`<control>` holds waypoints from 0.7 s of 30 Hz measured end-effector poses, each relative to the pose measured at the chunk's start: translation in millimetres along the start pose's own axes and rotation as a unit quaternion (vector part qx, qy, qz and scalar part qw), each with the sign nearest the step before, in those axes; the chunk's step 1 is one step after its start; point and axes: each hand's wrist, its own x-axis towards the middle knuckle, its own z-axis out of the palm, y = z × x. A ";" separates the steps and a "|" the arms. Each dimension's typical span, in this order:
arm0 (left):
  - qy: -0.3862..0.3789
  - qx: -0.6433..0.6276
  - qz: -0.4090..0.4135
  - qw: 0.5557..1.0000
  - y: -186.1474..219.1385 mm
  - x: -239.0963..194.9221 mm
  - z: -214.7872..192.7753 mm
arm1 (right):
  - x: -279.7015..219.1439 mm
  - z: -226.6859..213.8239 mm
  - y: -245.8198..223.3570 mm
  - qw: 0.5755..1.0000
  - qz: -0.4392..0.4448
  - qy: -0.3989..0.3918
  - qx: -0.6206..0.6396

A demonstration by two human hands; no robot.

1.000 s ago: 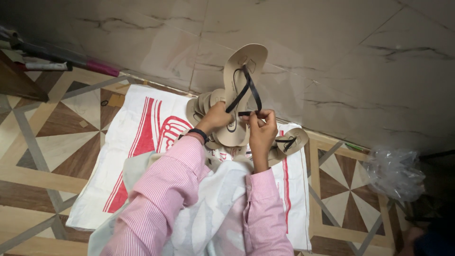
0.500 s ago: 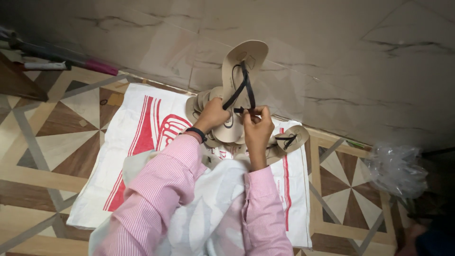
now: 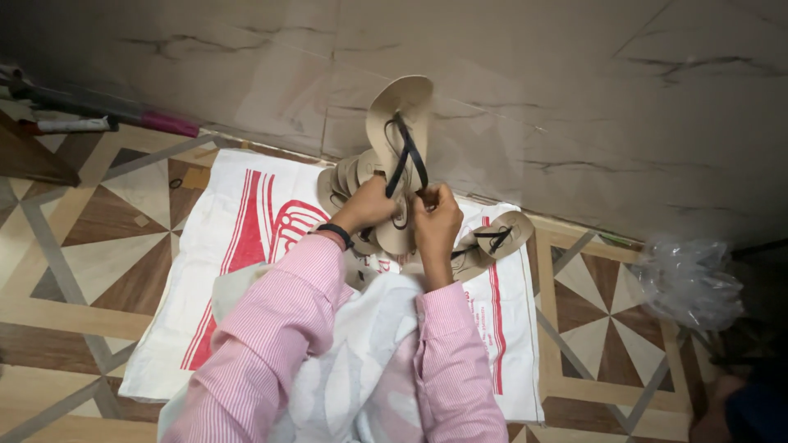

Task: The person inserts rubber straps into pre-cut holes of flip-flop soles using their hands and a small hook tool.

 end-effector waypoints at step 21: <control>-0.220 -0.211 -0.029 0.952 22.2 -11.2 -11.6 | 5.6 -0.2 27.4 0.919 0.103 -0.059 0.376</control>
